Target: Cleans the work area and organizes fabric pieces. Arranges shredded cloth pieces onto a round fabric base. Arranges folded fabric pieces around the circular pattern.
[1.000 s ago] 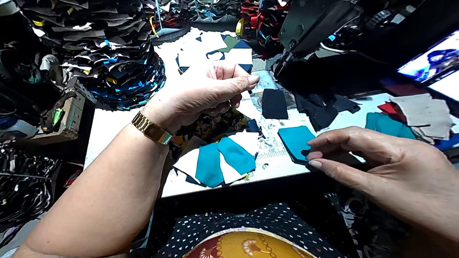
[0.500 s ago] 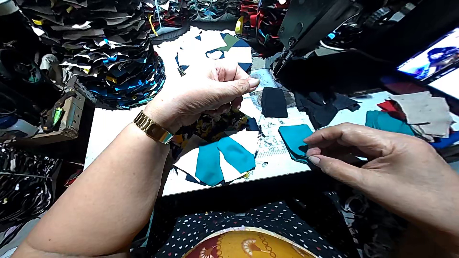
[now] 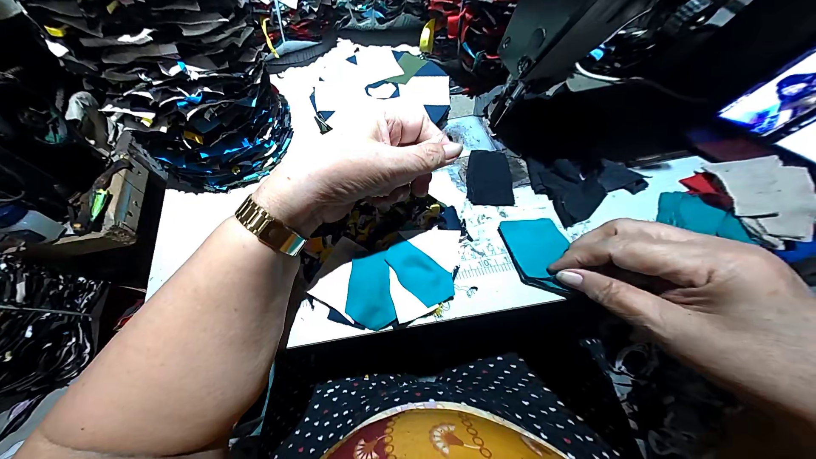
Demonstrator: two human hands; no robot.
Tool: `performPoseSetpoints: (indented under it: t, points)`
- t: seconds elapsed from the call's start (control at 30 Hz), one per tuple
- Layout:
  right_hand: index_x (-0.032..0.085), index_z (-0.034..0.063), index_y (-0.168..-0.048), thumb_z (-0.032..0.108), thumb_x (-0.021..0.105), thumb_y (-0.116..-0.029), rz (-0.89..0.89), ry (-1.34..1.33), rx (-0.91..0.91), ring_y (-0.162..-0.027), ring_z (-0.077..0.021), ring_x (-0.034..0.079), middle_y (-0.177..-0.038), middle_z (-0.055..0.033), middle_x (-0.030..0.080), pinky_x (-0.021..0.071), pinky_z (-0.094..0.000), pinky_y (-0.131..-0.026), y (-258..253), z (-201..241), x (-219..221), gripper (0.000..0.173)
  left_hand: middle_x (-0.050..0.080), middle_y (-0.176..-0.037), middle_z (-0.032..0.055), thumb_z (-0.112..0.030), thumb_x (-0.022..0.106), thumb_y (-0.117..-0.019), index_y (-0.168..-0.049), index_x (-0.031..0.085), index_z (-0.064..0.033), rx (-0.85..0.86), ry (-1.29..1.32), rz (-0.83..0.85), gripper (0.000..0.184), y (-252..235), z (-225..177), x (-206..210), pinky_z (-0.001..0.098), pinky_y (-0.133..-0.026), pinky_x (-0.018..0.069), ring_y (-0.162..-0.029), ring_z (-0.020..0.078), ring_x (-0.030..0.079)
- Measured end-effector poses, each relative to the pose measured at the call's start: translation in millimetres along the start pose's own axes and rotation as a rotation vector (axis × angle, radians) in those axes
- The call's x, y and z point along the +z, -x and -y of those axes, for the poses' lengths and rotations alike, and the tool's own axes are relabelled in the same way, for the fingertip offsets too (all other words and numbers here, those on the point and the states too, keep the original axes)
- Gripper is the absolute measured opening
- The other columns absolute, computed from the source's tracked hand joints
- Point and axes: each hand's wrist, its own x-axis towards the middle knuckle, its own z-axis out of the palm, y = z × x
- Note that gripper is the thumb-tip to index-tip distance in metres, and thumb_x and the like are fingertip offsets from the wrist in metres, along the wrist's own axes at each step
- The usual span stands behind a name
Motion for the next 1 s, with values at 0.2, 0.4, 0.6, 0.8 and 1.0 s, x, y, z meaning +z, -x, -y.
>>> performPoseSetpoints:
  t: [0.2,0.4,0.6,0.8,1.0]
  points:
    - [0.076,0.0179,-0.105,0.028,0.063,-0.0955,0.056,-0.102,-0.037,-0.088,-0.0029,0.066,-0.102,0.0067,0.068,0.0571,-0.0165,-0.073,4,-10,-8,0.019,0.058,-0.068,-0.0007,-0.014,0.056,-0.1057,-0.093,0.062,-0.0057,-0.025,0.009,-0.012,0.016,0,0,1,0.014,-0.046,0.0383,-0.051,0.0029,0.049]
    - [0.076,0.0185,-0.094,0.029,0.067,-0.0908,0.019,-0.057,-0.026,-0.081,-0.0008,0.063,-0.095,0.0076,0.066,0.0548,-0.015,-0.067,2,-3,-2,0.015,0.058,-0.068,-0.0002,-0.014,0.056,-0.1057,-0.092,0.061,-0.0057,-0.029,0.007,-0.003,0.017,0,0,3,0.0142,-0.045,0.0383,-0.051,0.0033,0.049]
    - [0.07,0.0147,-0.094,0.023,0.058,-0.0962,0.004,-0.022,-0.011,-0.08,0.0005,0.062,-0.093,0.006,0.065,0.0514,-0.013,-0.067,-5,-3,-2,0.015,0.058,-0.068,0.0002,-0.012,0.056,-0.1053,-0.094,0.062,-0.0045,-0.022,0.01,-0.01,0.015,1,-1,2,0.0139,-0.046,0.0385,-0.052,0.0032,0.049]
    - [0.069,0.0136,-0.106,0.023,0.058,-0.0967,-0.029,0.015,0.067,-0.077,0.0014,0.064,-0.09,0.0055,0.068,0.0537,-0.0135,-0.067,-13,2,1,0.017,0.058,-0.068,0.0004,-0.014,0.055,-0.1061,-0.095,0.061,-0.0049,-0.013,-0.001,0.007,0.015,0,-1,-1,0.0146,-0.046,0.0384,-0.052,0.0037,0.049]
    - [0.068,0.0157,-0.096,0.018,0.061,-0.0881,-0.032,-0.027,0.018,-0.075,0.0009,0.062,-0.087,0.0076,0.066,0.0522,-0.0141,-0.063,-17,2,1,0.011,0.059,-0.068,0.0,-0.014,0.057,-0.1054,-0.096,0.061,-0.0055,-0.001,0.003,-0.004,0.014,0,1,-2,0.0151,-0.047,0.0397,-0.053,0.0039,0.05]
